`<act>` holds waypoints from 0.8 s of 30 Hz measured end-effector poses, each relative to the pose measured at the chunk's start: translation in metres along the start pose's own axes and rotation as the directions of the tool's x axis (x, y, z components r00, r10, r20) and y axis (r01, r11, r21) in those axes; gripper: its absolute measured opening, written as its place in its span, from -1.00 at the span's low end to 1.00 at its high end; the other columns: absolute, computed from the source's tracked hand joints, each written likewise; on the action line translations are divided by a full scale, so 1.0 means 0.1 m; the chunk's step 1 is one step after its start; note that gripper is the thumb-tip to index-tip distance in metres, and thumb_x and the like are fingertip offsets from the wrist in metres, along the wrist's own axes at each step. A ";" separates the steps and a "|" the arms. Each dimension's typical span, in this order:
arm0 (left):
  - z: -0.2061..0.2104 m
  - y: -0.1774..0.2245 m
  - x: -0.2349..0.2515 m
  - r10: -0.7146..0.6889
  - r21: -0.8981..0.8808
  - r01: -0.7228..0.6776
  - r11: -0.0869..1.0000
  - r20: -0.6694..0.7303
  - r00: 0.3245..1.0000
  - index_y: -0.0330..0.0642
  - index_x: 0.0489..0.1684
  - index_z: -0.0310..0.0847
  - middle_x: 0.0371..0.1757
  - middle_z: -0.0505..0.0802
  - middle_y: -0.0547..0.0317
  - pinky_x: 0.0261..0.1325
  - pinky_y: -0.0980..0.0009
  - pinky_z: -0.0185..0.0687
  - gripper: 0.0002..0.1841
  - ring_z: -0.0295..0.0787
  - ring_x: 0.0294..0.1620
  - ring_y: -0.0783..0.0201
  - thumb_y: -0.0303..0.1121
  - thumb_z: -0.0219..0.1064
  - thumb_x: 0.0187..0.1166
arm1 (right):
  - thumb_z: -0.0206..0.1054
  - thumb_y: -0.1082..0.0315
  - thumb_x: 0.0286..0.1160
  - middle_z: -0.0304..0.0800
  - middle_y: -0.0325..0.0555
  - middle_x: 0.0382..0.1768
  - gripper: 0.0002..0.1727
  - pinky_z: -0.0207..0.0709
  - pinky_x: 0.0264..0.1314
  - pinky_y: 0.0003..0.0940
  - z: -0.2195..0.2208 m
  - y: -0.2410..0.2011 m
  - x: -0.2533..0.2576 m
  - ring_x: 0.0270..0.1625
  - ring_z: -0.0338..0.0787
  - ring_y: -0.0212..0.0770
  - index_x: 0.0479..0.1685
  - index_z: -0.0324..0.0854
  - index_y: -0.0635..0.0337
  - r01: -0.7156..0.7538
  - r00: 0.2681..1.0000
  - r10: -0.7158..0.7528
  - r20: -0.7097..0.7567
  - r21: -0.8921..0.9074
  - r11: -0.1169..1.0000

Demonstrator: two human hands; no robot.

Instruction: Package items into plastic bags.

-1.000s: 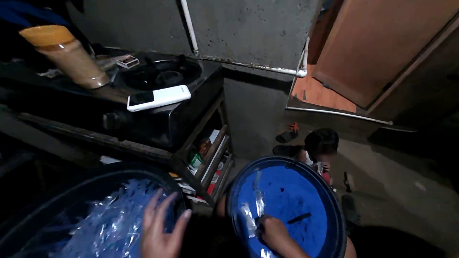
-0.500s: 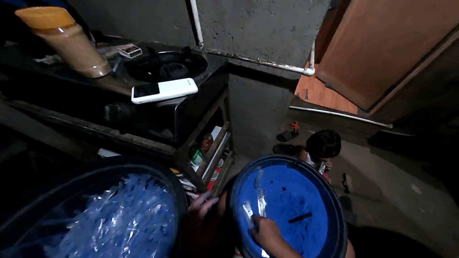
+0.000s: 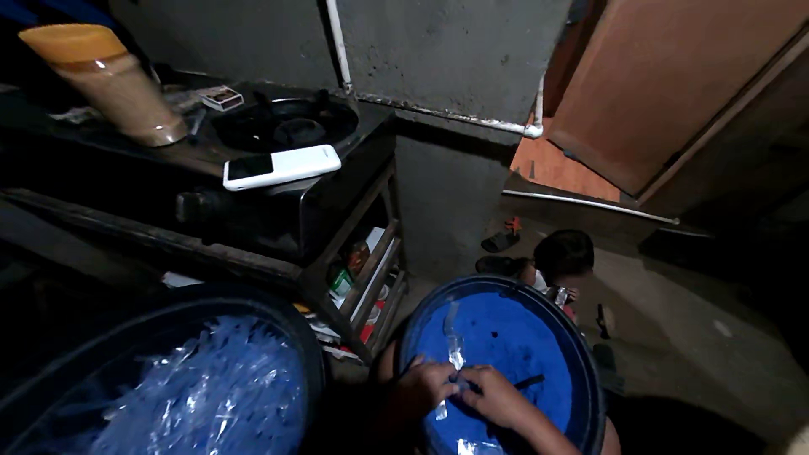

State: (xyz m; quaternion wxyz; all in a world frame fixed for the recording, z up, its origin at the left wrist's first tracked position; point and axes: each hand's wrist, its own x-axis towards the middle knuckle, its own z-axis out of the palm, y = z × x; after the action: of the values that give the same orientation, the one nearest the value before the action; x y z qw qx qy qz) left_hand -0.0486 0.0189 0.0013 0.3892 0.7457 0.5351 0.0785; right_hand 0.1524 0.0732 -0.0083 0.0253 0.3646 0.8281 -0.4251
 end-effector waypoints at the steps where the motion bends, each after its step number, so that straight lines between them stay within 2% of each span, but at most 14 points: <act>1: -0.02 -0.01 0.06 0.034 0.011 -0.035 0.999 0.035 0.999 -0.35 0.26 0.66 0.14 0.84 -0.26 0.62 -0.26 0.20 -0.59 0.72 0.33 -0.20 -0.17 0.12 0.81 | 0.28 0.17 0.69 0.82 0.18 -0.02 -0.65 0.57 0.32 0.11 -0.07 0.05 -0.04 0.11 0.80 0.09 0.10 0.73 0.29 -0.014 1.000 0.014 -0.006 0.032 0.999; 2: -0.03 -0.02 0.12 0.076 0.018 -0.077 0.997 0.053 0.996 -0.38 0.18 0.69 0.06 0.85 -0.29 0.51 -0.23 0.36 -0.60 0.76 0.24 -0.21 -0.20 0.08 0.83 | 0.29 0.17 0.69 0.82 0.16 -0.06 -0.66 0.60 0.27 0.09 -0.14 0.09 -0.08 0.06 0.80 0.05 0.10 0.73 0.29 -0.025 1.000 0.026 -0.015 0.069 0.997; 3: -0.04 0.00 0.16 0.081 0.013 -0.083 0.997 0.087 0.993 -0.39 0.19 0.67 0.07 0.84 -0.31 0.43 -0.20 0.47 -0.60 0.77 0.22 -0.22 -0.22 0.05 0.84 | 0.31 0.18 0.67 0.82 0.13 -0.08 -0.67 0.62 0.23 0.04 -0.20 0.14 -0.12 0.01 0.80 0.00 0.10 0.73 0.28 -0.032 0.999 0.034 -0.023 0.103 0.994; 4: -0.06 0.02 0.19 0.063 0.005 -0.063 0.998 0.110 0.992 -0.40 0.22 0.65 0.09 0.82 -0.33 0.40 -0.19 0.51 -0.60 0.76 0.23 -0.22 -0.23 0.03 0.85 | 0.34 0.18 0.65 0.81 0.09 -0.12 -0.68 0.63 0.19 -0.01 -0.25 0.19 -0.16 -0.04 0.79 -0.05 0.08 0.74 0.27 -0.040 0.999 0.043 -0.023 0.131 0.991; 8: -0.10 0.05 0.21 -0.019 -0.064 0.019 0.998 0.005 1.000 -0.39 0.25 0.65 0.11 0.81 -0.32 0.39 -0.15 0.54 -0.61 0.76 0.22 -0.21 -0.25 0.04 0.85 | 0.40 0.21 0.60 0.78 -0.02 -0.16 -0.70 0.61 0.09 -0.15 -0.45 0.38 -0.30 -0.12 0.73 -0.20 0.08 0.75 0.25 -0.083 0.997 0.082 0.013 0.230 0.970; 12: -0.19 0.02 0.19 -0.171 -0.171 0.152 0.974 -0.102 0.980 -0.37 0.27 0.64 0.08 0.81 -0.32 0.37 -0.14 0.54 -0.59 0.77 0.17 -0.19 -0.21 0.04 0.85 | 0.39 0.24 0.59 0.81 -0.15 -0.24 -0.74 0.62 0.01 -0.30 -0.65 0.56 -0.40 -0.20 0.73 -0.37 0.05 0.80 0.22 -0.101 0.991 0.123 -0.050 0.322 0.941; 14: -0.20 -0.05 0.18 -0.215 -0.234 0.181 0.955 -0.132 0.968 -0.37 0.25 0.64 0.00 0.82 -0.30 0.28 -0.11 0.58 -0.59 0.78 0.05 -0.14 -0.20 0.04 0.85 | 0.38 0.28 0.60 0.84 -0.21 -0.23 -0.77 0.64 0.04 -0.37 -0.80 0.62 -0.42 -0.19 0.75 -0.42 0.03 0.80 0.23 -0.093 0.989 0.130 -0.076 0.368 0.925; 17: -0.08 -0.19 0.14 -0.219 -0.341 0.152 0.928 -0.169 0.961 -0.36 0.19 0.64 -0.18 0.79 -0.18 0.03 0.00 0.62 -0.58 0.72 -0.22 0.00 -0.15 0.05 0.84 | 0.38 0.34 0.57 0.81 -0.25 -0.31 -0.80 0.66 0.00 -0.39 -1.02 0.66 -0.37 -0.24 0.74 -0.43 -0.01 0.78 0.26 -0.069 0.977 0.149 -0.151 0.438 0.896; 19: 0.13 -0.29 0.11 -0.169 -0.342 0.075 0.937 -0.255 0.952 -0.31 0.13 0.69 -0.20 0.82 -0.11 0.00 0.05 0.65 -0.60 0.74 -0.24 0.08 -0.15 0.07 0.82 | 0.41 0.36 0.54 0.77 -0.23 -0.33 -0.82 0.66 -0.09 -0.38 -1.18 0.62 -0.23 -0.31 0.71 -0.40 -0.03 0.77 0.27 -0.068 0.967 0.161 -0.196 0.410 0.909; 20: 0.29 -0.37 0.10 -0.136 -0.308 0.035 0.951 -0.315 0.939 -0.20 0.11 0.74 -0.18 0.86 0.01 0.02 0.15 0.70 -0.62 0.79 -0.21 0.20 -0.12 0.10 0.80 | 0.42 0.36 0.53 0.78 -0.18 -0.30 -0.81 0.66 -0.10 -0.35 -1.26 0.59 -0.12 -0.31 0.71 -0.37 -0.01 0.76 0.27 -0.084 0.965 0.168 -0.200 0.372 0.924; 21: 0.40 -0.41 0.10 -0.129 -0.309 0.037 0.950 -0.285 0.950 -0.11 0.19 0.73 -0.10 0.87 0.09 0.09 0.22 0.74 -0.64 0.82 -0.12 0.27 -0.12 0.10 0.79 | 0.43 0.35 0.54 0.78 -0.14 -0.24 -0.78 0.65 -0.07 -0.32 -1.33 0.55 0.01 -0.28 0.71 -0.34 0.05 0.75 0.26 -0.101 0.967 0.169 -0.192 0.321 0.942; 23: 0.40 -0.19 0.09 -0.184 -0.452 0.137 0.881 -0.062 0.981 -0.35 0.45 0.49 0.00 0.80 -0.23 0.15 0.04 0.68 -0.61 0.78 -0.05 0.01 -0.32 0.10 0.77 | 0.43 0.35 0.54 0.77 -0.02 -0.10 -0.71 0.65 0.06 -0.21 -1.43 0.45 0.29 -0.15 0.73 -0.23 0.17 0.71 0.26 -0.121 0.975 0.156 -0.156 0.213 0.970; 24: 0.42 -0.09 0.11 -0.220 -0.507 0.186 0.841 -0.007 0.975 -0.39 0.51 0.40 -0.02 0.78 -0.28 0.11 0.02 0.68 -0.57 0.77 -0.09 -0.03 -0.36 0.11 0.75 | 0.44 0.36 0.53 0.76 0.04 -0.03 -0.68 0.64 0.14 -0.14 -1.46 0.39 0.43 -0.06 0.74 -0.17 0.21 0.69 0.26 -0.126 0.979 0.149 -0.138 0.168 0.978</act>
State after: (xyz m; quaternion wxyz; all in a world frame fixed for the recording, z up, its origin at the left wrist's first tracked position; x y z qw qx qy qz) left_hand -0.0283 0.0082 -0.0371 0.5585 0.5544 0.5844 0.1979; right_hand 0.1845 0.2182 0.0424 -0.0366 0.4528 0.7639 -0.4583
